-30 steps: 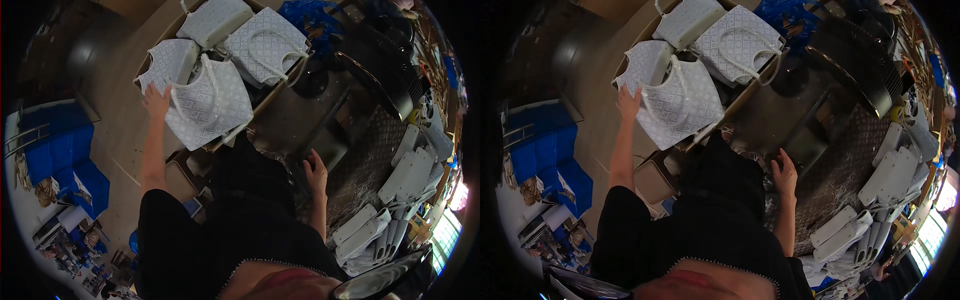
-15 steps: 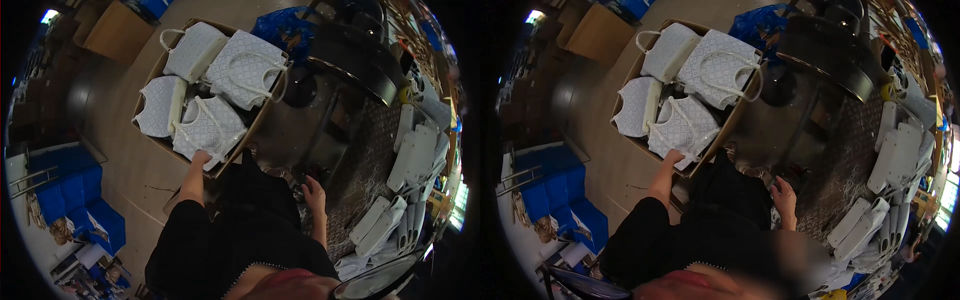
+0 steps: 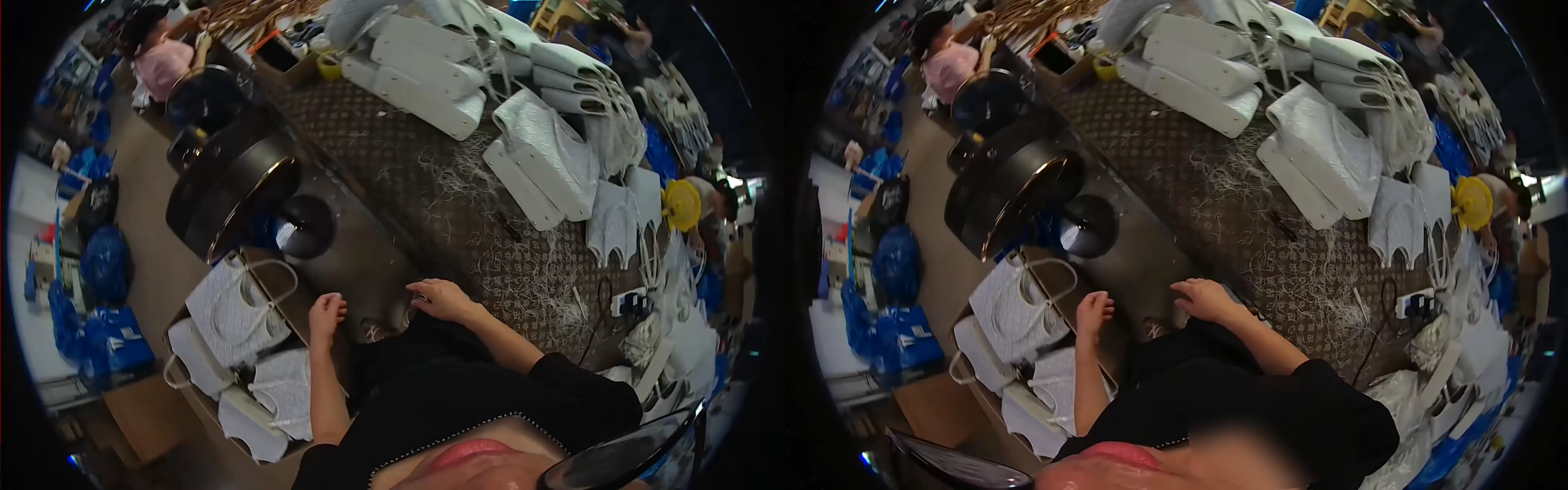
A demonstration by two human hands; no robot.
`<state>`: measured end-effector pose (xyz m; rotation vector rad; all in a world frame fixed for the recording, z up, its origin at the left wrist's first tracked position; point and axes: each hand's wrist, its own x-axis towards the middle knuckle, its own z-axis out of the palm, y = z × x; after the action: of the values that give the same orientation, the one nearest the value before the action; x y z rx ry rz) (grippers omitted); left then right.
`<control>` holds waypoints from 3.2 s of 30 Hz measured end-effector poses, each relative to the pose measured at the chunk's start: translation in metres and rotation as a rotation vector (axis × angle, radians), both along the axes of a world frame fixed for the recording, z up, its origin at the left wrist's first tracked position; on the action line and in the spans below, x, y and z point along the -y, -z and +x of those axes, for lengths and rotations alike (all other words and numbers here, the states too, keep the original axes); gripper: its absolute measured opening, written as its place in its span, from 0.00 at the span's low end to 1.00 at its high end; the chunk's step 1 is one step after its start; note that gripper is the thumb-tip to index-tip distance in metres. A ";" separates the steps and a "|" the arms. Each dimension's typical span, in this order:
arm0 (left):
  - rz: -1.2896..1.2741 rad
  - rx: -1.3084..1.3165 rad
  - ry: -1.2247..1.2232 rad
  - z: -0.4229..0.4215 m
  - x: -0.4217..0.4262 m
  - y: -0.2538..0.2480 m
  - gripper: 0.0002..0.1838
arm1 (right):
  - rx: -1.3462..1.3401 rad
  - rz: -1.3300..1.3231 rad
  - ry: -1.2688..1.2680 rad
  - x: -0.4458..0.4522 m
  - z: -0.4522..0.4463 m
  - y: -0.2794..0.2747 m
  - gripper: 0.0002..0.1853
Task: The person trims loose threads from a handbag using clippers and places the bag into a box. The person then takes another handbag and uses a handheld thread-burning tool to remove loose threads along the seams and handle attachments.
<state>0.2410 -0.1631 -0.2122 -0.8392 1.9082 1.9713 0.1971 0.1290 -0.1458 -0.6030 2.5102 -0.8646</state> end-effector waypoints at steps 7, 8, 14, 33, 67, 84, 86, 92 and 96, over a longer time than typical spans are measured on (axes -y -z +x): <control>-0.144 -0.122 0.677 -0.102 -0.133 -0.032 0.18 | -0.145 -0.102 0.529 -0.103 -0.006 0.002 0.19; -0.142 -0.114 0.740 -0.111 -0.145 -0.031 0.18 | -0.191 -0.070 0.634 -0.117 -0.003 0.002 0.19; -0.139 -0.100 0.929 -0.162 -0.168 -0.030 0.20 | -0.166 0.058 1.095 -0.180 -0.005 0.006 0.14; -0.102 -0.177 1.197 -0.375 -0.267 -0.050 0.20 | -0.159 0.342 1.313 -0.149 -0.089 0.108 0.18; -0.722 -1.088 1.864 -0.258 -0.413 0.006 0.19 | -0.560 -0.684 2.004 -0.267 0.038 0.020 0.13; 0.011 0.015 0.467 -0.313 -0.237 -0.014 0.15 | -0.413 -0.474 1.923 -0.221 -0.007 0.019 0.20; 0.028 -0.028 0.242 -0.321 -0.192 -0.012 0.16 | -0.438 -0.370 1.899 -0.223 -0.010 0.022 0.20; -0.013 -0.154 -0.237 -0.362 -0.111 -0.021 0.19 | -0.592 -0.363 1.996 -0.222 -0.028 -0.002 0.20; 0.090 -0.258 -0.451 -0.414 -0.087 -0.024 0.17 | -0.677 -0.350 1.986 -0.204 -0.067 0.003 0.21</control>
<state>-0.1735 -0.0765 -0.1881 -1.1154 1.8657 2.5169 0.1299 0.3327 -0.1488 2.3076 2.8171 -1.7503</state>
